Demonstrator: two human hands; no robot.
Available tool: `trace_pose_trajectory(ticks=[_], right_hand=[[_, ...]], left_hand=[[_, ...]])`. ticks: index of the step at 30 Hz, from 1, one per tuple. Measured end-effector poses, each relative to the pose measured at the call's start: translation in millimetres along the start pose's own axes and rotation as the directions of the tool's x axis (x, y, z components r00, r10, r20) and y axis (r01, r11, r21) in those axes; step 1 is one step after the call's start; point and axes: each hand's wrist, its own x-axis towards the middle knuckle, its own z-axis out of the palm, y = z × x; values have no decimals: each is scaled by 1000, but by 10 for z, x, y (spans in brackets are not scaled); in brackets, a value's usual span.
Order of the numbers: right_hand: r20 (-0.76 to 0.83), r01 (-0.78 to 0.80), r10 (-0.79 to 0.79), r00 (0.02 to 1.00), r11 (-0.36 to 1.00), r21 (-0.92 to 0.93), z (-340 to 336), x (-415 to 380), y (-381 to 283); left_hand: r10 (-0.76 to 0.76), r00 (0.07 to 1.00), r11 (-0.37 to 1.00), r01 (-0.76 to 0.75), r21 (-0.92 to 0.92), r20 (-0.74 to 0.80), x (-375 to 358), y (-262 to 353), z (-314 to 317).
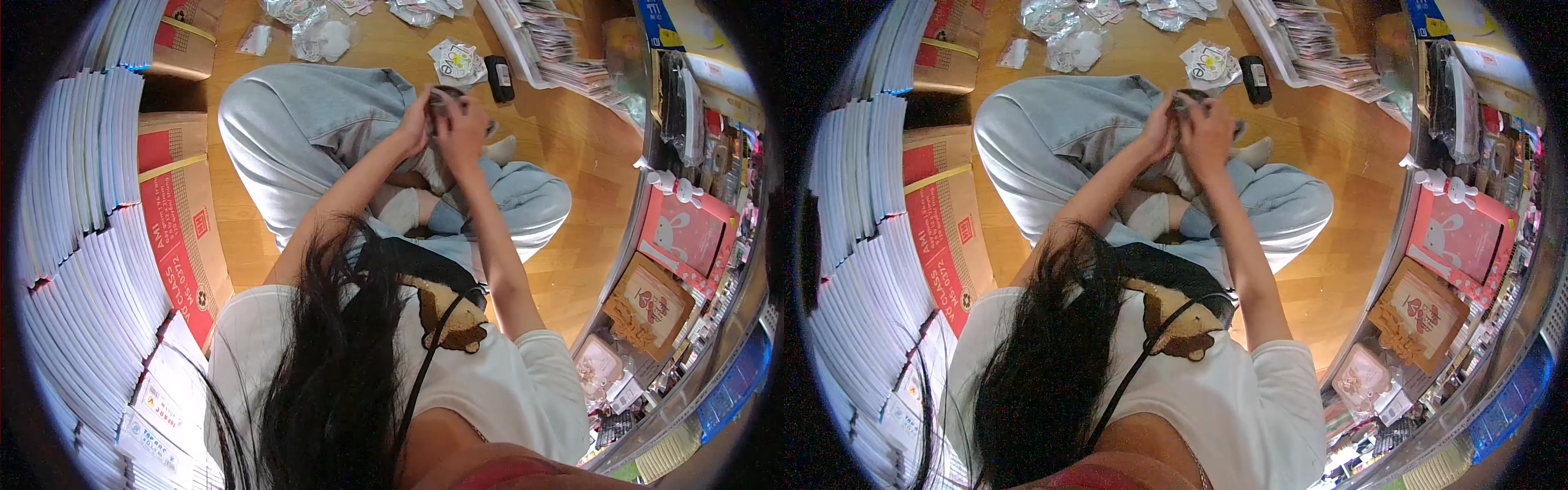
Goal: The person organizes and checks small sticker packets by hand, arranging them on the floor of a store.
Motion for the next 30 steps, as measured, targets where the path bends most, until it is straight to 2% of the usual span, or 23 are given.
trace_pose_trajectory(ticks=[1,3,4,7,9,11,13,16,19,22,25,28,30], right_hand=[[31,50,-48,998,996,-68,63,-46,-33],[38,11,-8,999,997,-77,149,49,-12],[42,-9,12,999,997,-81,193,107,-3],[50,-62,68,996,990,-124,267,277,61],[67,-164,169,983,984,-71,353,403,232],[58,-260,262,963,965,-42,322,507,427],[19,-345,346,938,938,-28,197,634,590],[11,-376,377,926,922,93,-46,589,673],[68,-270,262,963,920,283,-39,214,433],[81,95,-97,992,995,17,21,-7,23],[82,43,-34,996,993,-107,129,134,-34],[115,-30,50,992,985,-172,247,315,15],[167,-180,198,966,977,-117,317,437,143]], left_hand=[[-38,999,999,38,36,-17,-16,0,15],[-97,993,989,103,106,-63,-67,65,77],[-65,992,989,78,125,-104,-148,124,181],[-51,999,990,50,135,4,-83,69,81],[-70,996,929,42,367,63,-24,36,-42],[-38,993,909,-11,416,109,-25,-27,-80],[62,989,952,-99,290,136,-87,-68,-33],[75,996,984,-82,161,45,-147,54,70],[42,992,998,-47,38,116,17,9,-46],[0,1000,999,-1,50,23,-91,34,23],[-82,987,991,96,93,-136,-196,151,174],[-27,999,999,26,32,17,-60,28,24],[-34,996,975,15,224,79,-29,-17,-51]])
